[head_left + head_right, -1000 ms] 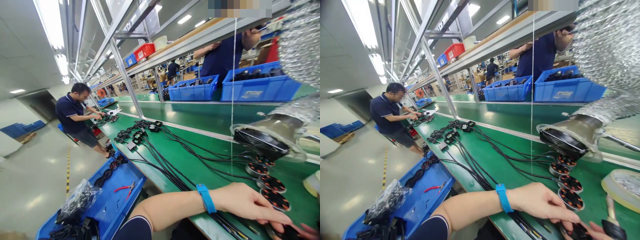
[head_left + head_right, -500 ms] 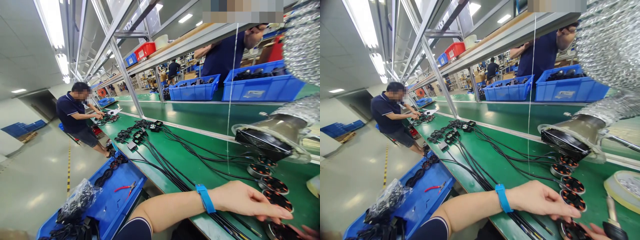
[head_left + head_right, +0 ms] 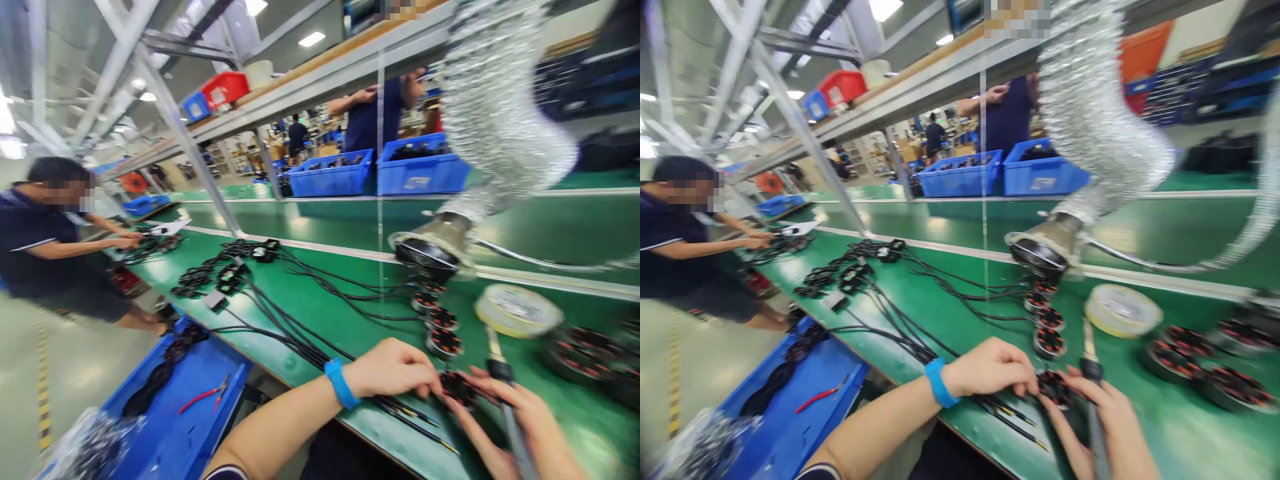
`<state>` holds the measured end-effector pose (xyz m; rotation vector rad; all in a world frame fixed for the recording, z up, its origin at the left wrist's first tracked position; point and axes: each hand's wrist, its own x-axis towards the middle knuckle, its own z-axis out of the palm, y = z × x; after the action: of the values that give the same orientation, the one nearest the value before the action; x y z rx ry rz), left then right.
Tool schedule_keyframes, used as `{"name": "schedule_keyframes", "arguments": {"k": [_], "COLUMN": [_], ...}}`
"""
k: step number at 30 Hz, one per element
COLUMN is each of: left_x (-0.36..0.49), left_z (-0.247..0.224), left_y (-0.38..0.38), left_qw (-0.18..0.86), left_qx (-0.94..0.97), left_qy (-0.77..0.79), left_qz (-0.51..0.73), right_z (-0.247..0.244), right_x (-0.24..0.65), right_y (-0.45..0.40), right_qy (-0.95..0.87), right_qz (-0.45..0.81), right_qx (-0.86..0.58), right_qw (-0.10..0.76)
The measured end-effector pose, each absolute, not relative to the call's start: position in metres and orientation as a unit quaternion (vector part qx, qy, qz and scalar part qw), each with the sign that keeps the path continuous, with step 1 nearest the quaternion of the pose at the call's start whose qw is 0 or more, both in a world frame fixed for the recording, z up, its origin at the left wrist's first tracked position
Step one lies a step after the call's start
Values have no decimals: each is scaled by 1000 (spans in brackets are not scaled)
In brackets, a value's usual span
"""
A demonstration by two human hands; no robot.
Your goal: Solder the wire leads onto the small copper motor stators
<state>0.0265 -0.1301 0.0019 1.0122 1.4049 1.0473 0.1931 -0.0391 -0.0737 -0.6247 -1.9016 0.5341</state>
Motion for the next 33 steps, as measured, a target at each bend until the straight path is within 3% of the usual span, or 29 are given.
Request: {"name": "schedule_keyframes", "arguments": {"k": [5, 13, 18, 21, 23, 27, 33], "left_x": [33, 5, 3, 15, 21, 18, 3], "left_z": [9, 22, 19, 9, 4, 2, 22], "left_y": [-130, -156, -173, -172, -168, -159, -149], "left_qw": [625, 519, 300, 157, 117, 151, 342], "left_qx": [380, 428, 578, 677, 727, 740, 560], "left_qy": [523, 566, 643, 668, 652, 628, 614], "left_qz": [438, 476, 403, 265, 180, 189, 439], "right_z": [-52, -44, -42, -44, -46, -50, -47], "right_x": [206, 213, 212, 212, 212, 214, 205], "right_y": [-55, -61, -61, -61, -61, -61, -57], "right_qy": [-819, -818, -816, -815, -813, -809, -813], "right_qz": [267, 308, 313, 321, 328, 331, 346], "right_qx": [-228, -240, -247, -246, -247, -252, -231], "right_qw": [453, 423, 419, 415, 414, 415, 407]}}
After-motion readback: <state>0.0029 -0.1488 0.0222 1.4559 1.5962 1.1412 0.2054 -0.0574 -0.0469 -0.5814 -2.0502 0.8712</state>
